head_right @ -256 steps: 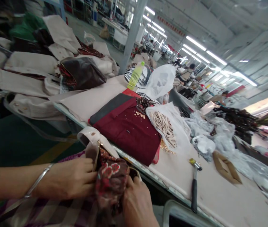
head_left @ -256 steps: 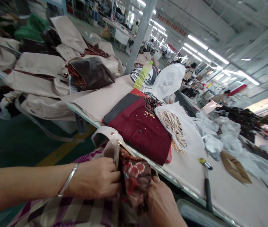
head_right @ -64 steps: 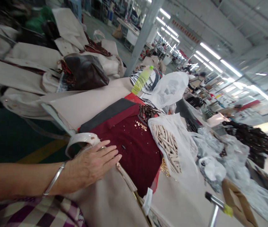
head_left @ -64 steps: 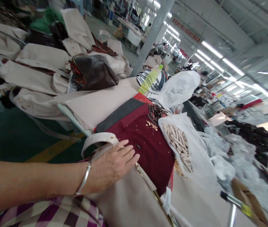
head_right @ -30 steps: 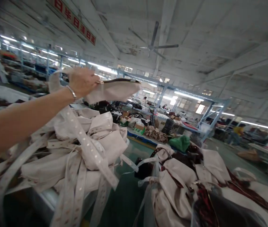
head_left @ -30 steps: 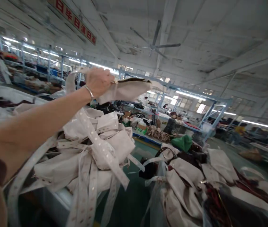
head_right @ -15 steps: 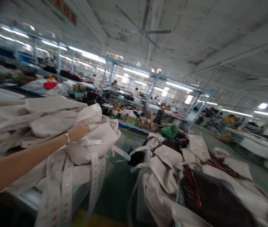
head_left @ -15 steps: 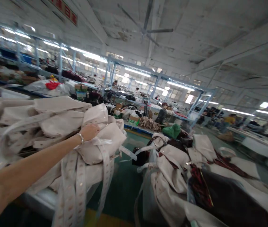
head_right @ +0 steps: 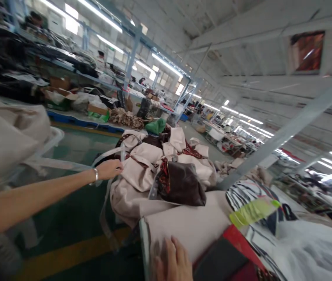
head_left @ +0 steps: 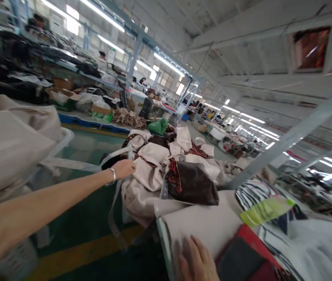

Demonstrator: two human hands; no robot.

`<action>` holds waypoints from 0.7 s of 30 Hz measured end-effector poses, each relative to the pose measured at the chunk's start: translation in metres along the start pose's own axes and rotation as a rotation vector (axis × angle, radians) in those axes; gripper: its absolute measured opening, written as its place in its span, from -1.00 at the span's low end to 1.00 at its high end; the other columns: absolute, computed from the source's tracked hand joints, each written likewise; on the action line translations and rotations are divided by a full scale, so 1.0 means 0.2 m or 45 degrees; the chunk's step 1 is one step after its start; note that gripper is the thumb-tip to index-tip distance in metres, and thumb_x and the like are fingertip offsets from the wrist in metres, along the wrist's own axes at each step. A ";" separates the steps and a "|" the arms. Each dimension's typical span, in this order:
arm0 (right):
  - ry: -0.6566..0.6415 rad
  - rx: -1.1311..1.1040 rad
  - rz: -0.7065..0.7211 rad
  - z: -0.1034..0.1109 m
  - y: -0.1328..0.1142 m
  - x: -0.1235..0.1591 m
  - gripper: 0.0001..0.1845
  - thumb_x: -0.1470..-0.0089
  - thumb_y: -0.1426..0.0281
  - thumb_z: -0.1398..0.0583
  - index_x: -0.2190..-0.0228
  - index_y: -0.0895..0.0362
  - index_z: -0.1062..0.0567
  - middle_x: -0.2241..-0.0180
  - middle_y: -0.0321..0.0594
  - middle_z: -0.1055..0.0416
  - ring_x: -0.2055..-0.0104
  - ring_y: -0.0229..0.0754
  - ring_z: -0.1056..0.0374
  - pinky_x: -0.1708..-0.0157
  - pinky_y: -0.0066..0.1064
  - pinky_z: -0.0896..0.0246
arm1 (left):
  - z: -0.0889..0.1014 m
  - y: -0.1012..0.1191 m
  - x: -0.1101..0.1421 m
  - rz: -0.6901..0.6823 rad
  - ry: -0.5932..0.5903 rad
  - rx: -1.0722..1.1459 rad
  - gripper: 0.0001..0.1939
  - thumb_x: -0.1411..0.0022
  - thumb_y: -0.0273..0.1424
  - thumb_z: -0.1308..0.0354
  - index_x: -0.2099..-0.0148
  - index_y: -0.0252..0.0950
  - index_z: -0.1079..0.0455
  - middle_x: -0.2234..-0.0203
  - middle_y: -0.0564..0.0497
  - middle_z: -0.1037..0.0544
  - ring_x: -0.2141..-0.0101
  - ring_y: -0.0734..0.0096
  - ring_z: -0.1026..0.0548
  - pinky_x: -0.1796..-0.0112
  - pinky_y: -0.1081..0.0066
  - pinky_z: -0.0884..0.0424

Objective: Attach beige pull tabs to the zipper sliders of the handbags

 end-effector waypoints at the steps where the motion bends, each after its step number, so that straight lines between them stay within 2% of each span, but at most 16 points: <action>1: -0.004 0.038 0.022 -0.04 0.01 0.01 -0.59 -0.33 0.17 -0.01 0.05 0.09 -0.54 0.06 -0.03 -0.55 0.06 0.06 -0.52 0.13 -0.15 -0.51 | -0.12 0.07 -0.07 0.006 -0.043 0.092 -0.77 -0.36 -0.27 -0.22 0.14 -0.38 -0.46 0.13 -0.07 -0.52 0.05 0.19 -0.48 -0.02 0.11 -0.45; 4: -0.024 0.090 0.013 -0.09 0.01 0.05 -0.61 -0.21 0.22 -0.12 -0.01 0.07 -0.49 0.04 -0.04 -0.54 0.05 0.09 -0.51 0.16 -0.14 -0.52 | -0.48 0.29 -0.26 0.086 -0.189 0.409 -0.75 -0.37 -0.24 -0.21 0.15 -0.37 -0.47 0.16 -0.04 -0.52 0.11 0.19 -0.50 0.05 0.18 -0.49; 8: -0.082 0.065 -0.045 -0.08 -0.01 0.06 -0.52 -0.13 0.20 -0.17 -0.06 0.06 -0.43 -0.02 -0.03 -0.50 0.01 0.14 -0.47 0.13 -0.07 -0.50 | -0.92 0.56 -0.46 0.330 -0.361 0.856 -0.64 -0.42 -0.15 -0.13 0.03 -0.38 -0.43 0.17 -0.07 -0.52 0.21 0.28 -0.53 0.17 0.25 -0.54; 10: -0.108 0.040 -0.085 -0.06 -0.01 0.05 -0.52 -0.14 0.19 -0.17 -0.07 0.06 -0.43 -0.04 -0.02 -0.48 -0.01 0.14 -0.46 0.11 -0.06 -0.48 | -1.09 0.68 -0.53 0.454 -0.412 1.019 -0.60 -0.43 -0.12 -0.11 -0.04 -0.37 -0.39 0.15 -0.10 -0.51 0.23 0.32 -0.53 0.20 0.25 -0.55; 12: -0.123 0.022 -0.132 -0.05 -0.02 0.04 -0.53 -0.15 0.19 -0.17 -0.06 0.06 -0.43 -0.05 -0.01 -0.47 -0.03 0.15 -0.44 0.08 -0.04 -0.46 | -1.21 0.76 -0.58 0.540 -0.416 1.119 -0.61 -0.42 -0.14 -0.13 -0.06 -0.37 -0.39 0.13 -0.11 -0.51 0.21 0.30 -0.53 0.19 0.24 -0.55; 14: -0.131 0.007 -0.175 -0.03 -0.02 0.03 -0.53 -0.15 0.20 -0.18 -0.07 0.07 -0.42 -0.06 0.00 -0.45 -0.05 0.16 -0.42 0.06 -0.02 -0.44 | -1.27 0.82 -0.60 0.565 -0.388 1.182 -0.64 -0.41 -0.19 -0.16 -0.06 -0.37 -0.39 0.11 -0.11 -0.50 0.18 0.28 -0.52 0.16 0.22 -0.54; 16: -0.148 -0.014 -0.202 -0.02 -0.03 0.01 -0.53 -0.14 0.24 -0.18 -0.07 0.08 -0.41 -0.07 0.00 -0.44 -0.07 0.16 -0.40 0.03 -0.01 -0.43 | -1.27 0.88 -0.61 0.502 -0.350 1.250 -0.68 -0.40 -0.24 -0.18 -0.06 -0.37 -0.39 0.09 -0.11 -0.49 0.16 0.27 -0.52 0.14 0.21 -0.54; 18: -0.176 -0.045 -0.219 0.00 -0.04 0.00 -0.53 -0.13 0.26 -0.18 -0.08 0.08 -0.41 -0.09 -0.01 -0.42 -0.08 0.15 -0.38 0.00 0.00 -0.42 | -1.19 0.94 -0.60 0.367 -0.309 1.327 -0.71 -0.40 -0.27 -0.19 -0.04 -0.37 -0.40 0.08 -0.10 -0.49 0.15 0.27 -0.52 0.14 0.21 -0.54; 21: -0.216 -0.111 -0.255 0.02 -0.05 -0.03 -0.55 -0.15 0.28 -0.18 -0.07 0.08 -0.43 -0.09 -0.02 -0.42 -0.10 0.13 -0.37 -0.05 0.00 -0.40 | -0.98 1.08 -0.56 0.102 -0.285 1.427 -0.77 -0.37 -0.34 -0.21 0.02 -0.38 -0.41 0.14 -0.07 -0.51 0.18 0.31 -0.52 0.16 0.25 -0.53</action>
Point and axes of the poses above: each hand's wrist, its own x-axis away from the middle knuckle, its own z-axis out of the back of the hand, y = z × x, the point moved 8 cm from there along -x, towards the middle knuckle
